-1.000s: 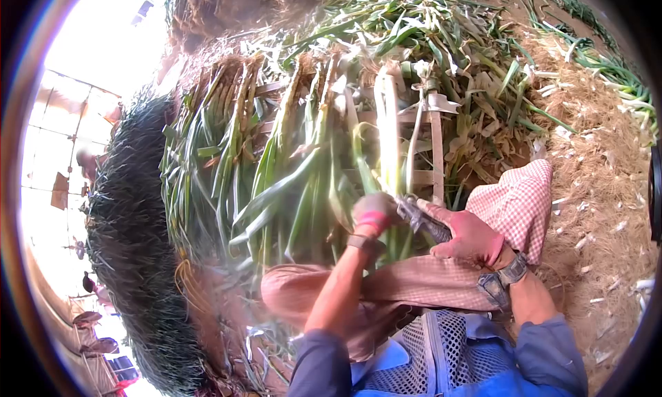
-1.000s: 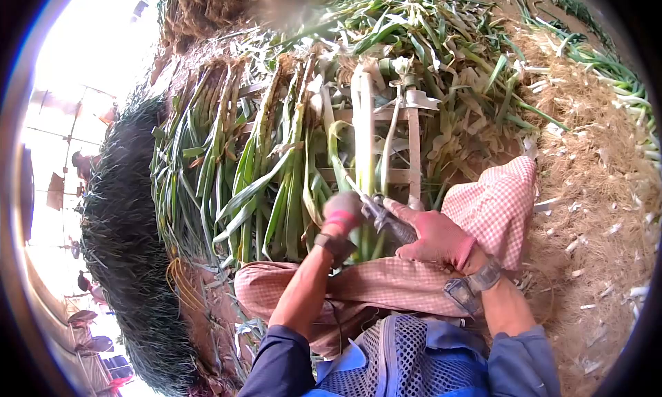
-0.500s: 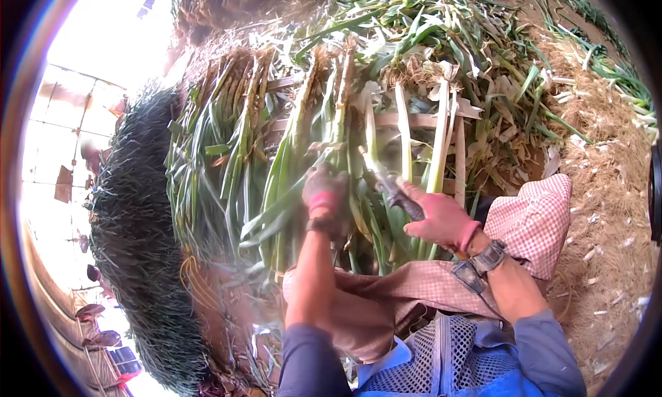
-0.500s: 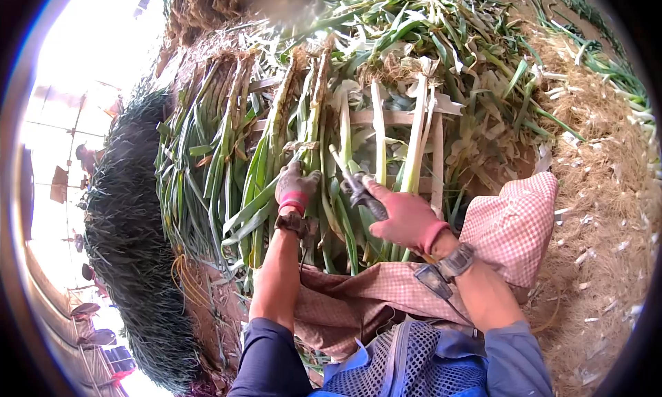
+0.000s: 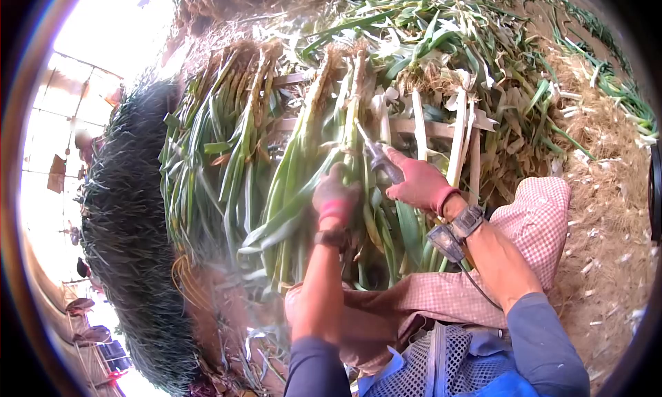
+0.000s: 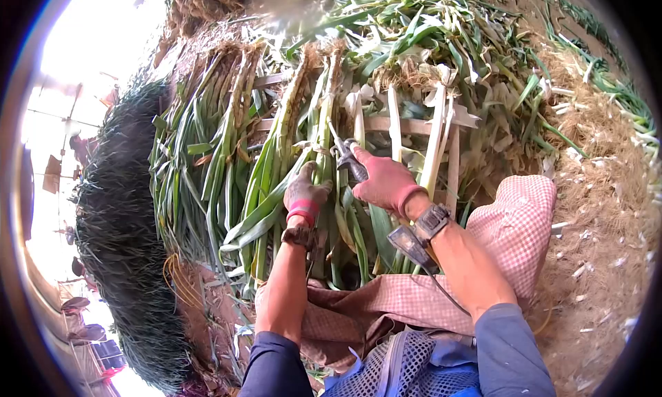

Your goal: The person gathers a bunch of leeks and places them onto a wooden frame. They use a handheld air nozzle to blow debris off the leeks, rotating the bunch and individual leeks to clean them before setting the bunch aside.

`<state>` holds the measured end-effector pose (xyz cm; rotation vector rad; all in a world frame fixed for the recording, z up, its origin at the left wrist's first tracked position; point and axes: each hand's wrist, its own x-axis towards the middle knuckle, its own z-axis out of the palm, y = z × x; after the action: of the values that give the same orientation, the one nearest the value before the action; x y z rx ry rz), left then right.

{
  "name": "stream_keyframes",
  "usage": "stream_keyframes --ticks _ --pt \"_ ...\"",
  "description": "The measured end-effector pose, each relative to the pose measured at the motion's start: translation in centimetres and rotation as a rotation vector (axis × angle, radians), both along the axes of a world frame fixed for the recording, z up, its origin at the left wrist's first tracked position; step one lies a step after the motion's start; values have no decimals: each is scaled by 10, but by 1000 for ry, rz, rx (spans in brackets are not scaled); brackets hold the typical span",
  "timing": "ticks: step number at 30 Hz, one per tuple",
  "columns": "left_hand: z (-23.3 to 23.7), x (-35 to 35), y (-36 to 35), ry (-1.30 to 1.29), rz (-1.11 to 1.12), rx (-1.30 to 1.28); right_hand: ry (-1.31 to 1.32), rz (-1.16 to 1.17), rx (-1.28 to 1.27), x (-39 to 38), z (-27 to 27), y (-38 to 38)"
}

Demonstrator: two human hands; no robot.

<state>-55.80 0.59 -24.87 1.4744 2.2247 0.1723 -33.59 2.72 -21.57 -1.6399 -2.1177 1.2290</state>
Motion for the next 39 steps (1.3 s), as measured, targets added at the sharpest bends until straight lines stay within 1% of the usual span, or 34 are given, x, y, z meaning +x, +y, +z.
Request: stream_keyframes --ticks 3,4,6,8,13,14,15,16,17,18,19,20,21,23,24,25,26,27,29,30,31,32,33,34,35,37,38,39 --pt "-2 -3 1 -33 -7 -6 -27 -47 16 -7 11 23" --pt "-3 -3 1 -52 -11 -13 -44 -65 -75 -6 21 32" --pt "-2 -3 4 -97 -18 -39 -41 -87 -83 -10 21 51" --pt "-3 -4 4 -143 -31 -11 -30 -96 -14 -13 19 69" --pt "-13 -5 3 -294 -35 24 -97 -101 -31 -26 21 112" --pt "-34 -9 -1 -312 -37 152 -115 -112 -43 -29 22 119" --pt "-38 -12 -1 -313 -35 152 -133 -123 -56 -29 21 126" --pt "-41 -16 -1 -430 -2 94 -142 -105 -19 -30 5 135" --pt "-47 -19 -2 -546 29 36 -141 -104 -19 -27 2 134" --pt "-53 -22 -3 -545 31 37 -98 -101 -10 -25 0 134" --pt "-59 -24 -6 -644 70 59 -54 -96 0 -25 -2 133" --pt "-62 -25 -10 -743 109 78 -56 -105 -69 -23 9 124" --pt "-52 -22 -12 -744 107 78 -57 -107 -69 -19 12 114" --pt "-31 -16 -14 -782 164 43 -5 -130 -165 -7 20 93" --pt "-29 -15 -15 -787 164 49 -25 -115 -102 -1 22 79" --pt "-27 -13 -16 -739 144 64 24 -114 -145 8 24 61" --pt "-25 -11 -18 -691 122 79 19 -64 -166 17 27 44" --pt "-24 -10 -19 -695 121 83 13 -12 -185 27 28 26" --pt "-27 -10 -19 -769 156 46 40 95 -131 44 21 -18" --pt "-46 -15 -17 -739 145 72 39 146 -119 51 21 -40" --pt "-17 -10 -19 -755 129 54 29 165 -143 56 33 -60" --pt "-28 -13 -18 -746 122 85 18 186 -166 60 44 -79" --pt "-26 -12 -17 -735 115 116 50 211 -88 66 43 -92" --pt "-25 -11 -20 -820 116 113 27 190 -72 70 45 -101" --pt "-28 -7 -23 -822 114 115 4 170 -57 73 53 -107" --pt "-36 3 -26 -1058 150 170 -38 183 -86 77 69 -109" --pt "-39 5 -26 -919 68 145 -77 197 -119 79 73 -110" --pt "-43 13 -32 -814 8 239 -78 197 -118 81 70 -111"
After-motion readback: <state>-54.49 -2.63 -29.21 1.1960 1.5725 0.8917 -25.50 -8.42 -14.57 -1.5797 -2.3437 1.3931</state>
